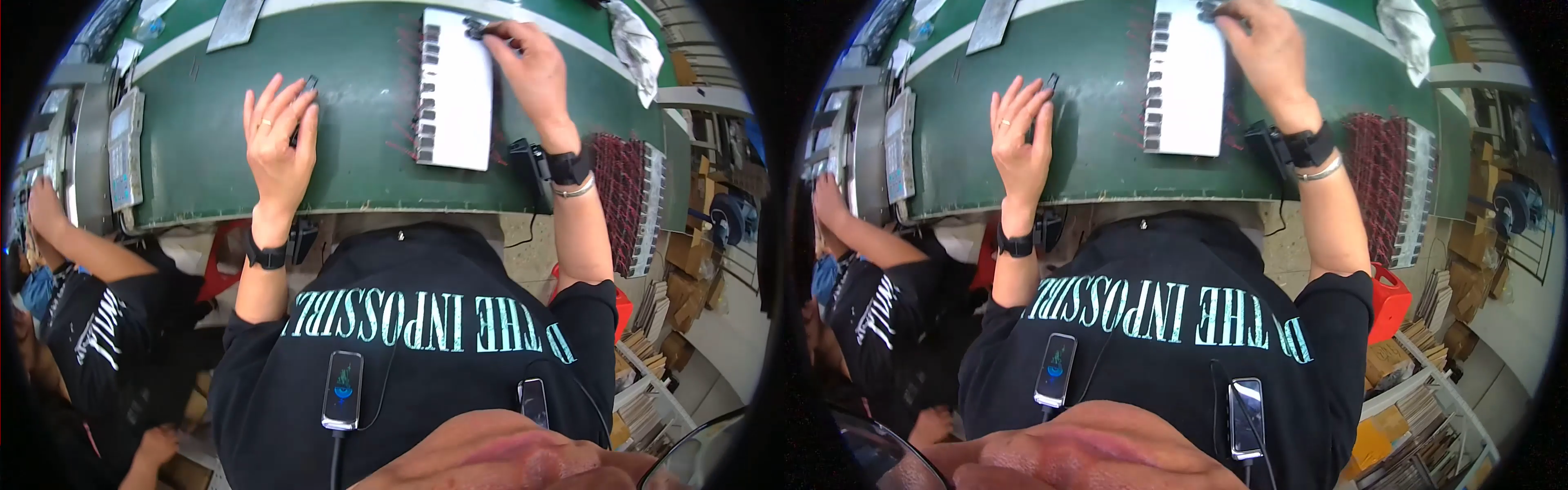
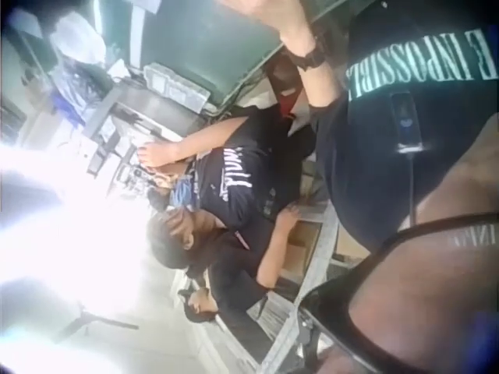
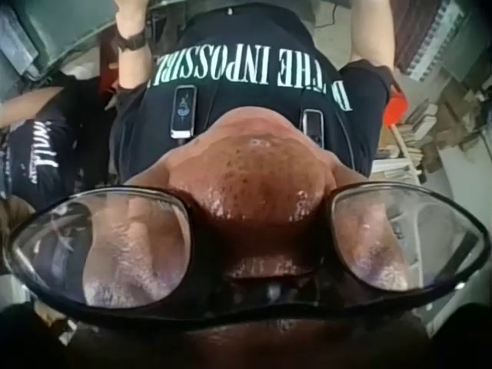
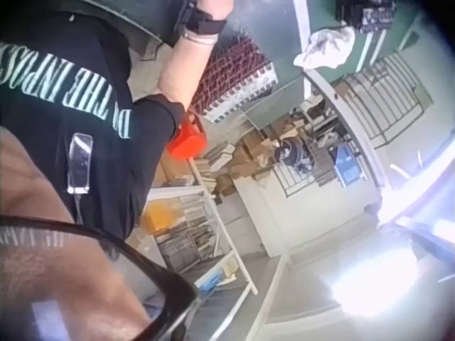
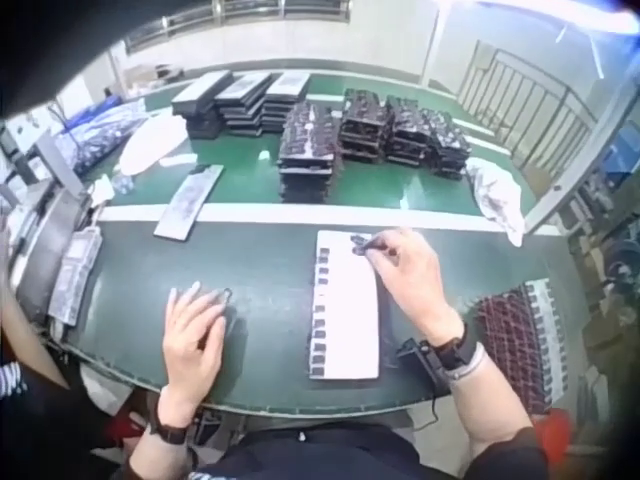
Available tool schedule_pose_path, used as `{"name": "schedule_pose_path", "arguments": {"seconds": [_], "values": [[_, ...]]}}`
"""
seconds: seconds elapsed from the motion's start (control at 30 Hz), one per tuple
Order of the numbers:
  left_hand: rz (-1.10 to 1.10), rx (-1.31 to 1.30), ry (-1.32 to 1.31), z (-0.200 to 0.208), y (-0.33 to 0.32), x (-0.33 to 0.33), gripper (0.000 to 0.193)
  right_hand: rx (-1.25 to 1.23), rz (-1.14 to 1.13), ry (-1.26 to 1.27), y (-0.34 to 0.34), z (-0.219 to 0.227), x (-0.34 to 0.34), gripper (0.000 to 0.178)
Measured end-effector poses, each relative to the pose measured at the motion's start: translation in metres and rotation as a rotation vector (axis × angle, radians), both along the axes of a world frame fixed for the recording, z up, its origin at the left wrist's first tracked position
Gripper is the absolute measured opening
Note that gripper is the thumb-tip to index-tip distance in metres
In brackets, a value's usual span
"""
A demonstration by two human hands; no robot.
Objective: The person picks up a small black component and a metal plate, fits the component onto the plate by hand, and then places the assembled unit onto a white tray.
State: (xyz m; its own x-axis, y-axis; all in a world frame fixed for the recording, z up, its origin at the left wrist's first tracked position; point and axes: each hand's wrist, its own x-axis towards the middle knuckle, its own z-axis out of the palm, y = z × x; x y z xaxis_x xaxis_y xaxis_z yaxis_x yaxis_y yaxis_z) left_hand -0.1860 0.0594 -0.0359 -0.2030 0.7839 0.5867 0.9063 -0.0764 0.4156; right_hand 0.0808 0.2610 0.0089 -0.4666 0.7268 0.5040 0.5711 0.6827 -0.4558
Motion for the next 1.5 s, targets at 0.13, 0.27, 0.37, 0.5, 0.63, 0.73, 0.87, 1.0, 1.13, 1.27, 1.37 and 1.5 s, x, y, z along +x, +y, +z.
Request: {"name": "schedule_pose_path", "arguments": {"seconds": [0.13,0.27,0.37,0.5,0.63,0.73,0.87,1.0,1.13,1.27,1.37,1.5], "values": [[0.106,0.12,-0.001,0.003,-0.016,0.002,0.013,-0.094,0.099,0.071,-0.032,0.015,0.005,0.02],[0.183,0.091,-0.072,-0.001,-0.033,0.019,0.012,-0.163,0.218,-0.009,-0.053,0.022,-0.002,0.023],[0.207,0.13,-0.05,0.003,-0.039,0.012,0.01,-0.14,0.246,-0.09,-0.049,0.029,-0.021,0.025],[0.195,0.097,0.025,0.003,-0.031,-0.004,0.01,0.001,0.217,-0.206,-0.03,0.021,-0.036,0.024],[0.168,0.006,0.207,0.01,-0.013,-0.012,0.012,0.084,0.251,-0.293,-0.02,0.018,-0.041,0.02],[0.141,-0.071,0.304,0.019,-0.001,-0.012,0.013,0.014,0.25,-0.307,-0.016,0.021,-0.044,0.017],[0.083,-0.154,0.359,0.025,0.008,-0.01,0.013,0.03,0.348,-0.294,-0.002,0.019,-0.049,0.019],[0.034,-0.262,0.371,0.029,0.014,-0.018,0.017,0.013,0.381,-0.404,-0.002,0.027,-0.063,0.017],[-0.082,-0.224,0.348,0.027,0.017,-0.023,0.018,-0.102,0.318,-0.322,-0.005,0.03,-0.08,0.02],[-0.123,-0.18,0.27,0.018,0.013,-0.008,0.018,-0.104,0.374,-0.406,0.004,0.03,-0.085,0.02],[-0.111,-0.194,0.209,0.017,0.01,-0.002,0.019,-0.355,0.378,-0.39,0.011,0.05,-0.089,0.019],[-0.098,-0.216,0.146,0.019,0.01,0.002,0.019,-0.186,0.376,-0.503,0.013,0.061,-0.088,0.018]]}}
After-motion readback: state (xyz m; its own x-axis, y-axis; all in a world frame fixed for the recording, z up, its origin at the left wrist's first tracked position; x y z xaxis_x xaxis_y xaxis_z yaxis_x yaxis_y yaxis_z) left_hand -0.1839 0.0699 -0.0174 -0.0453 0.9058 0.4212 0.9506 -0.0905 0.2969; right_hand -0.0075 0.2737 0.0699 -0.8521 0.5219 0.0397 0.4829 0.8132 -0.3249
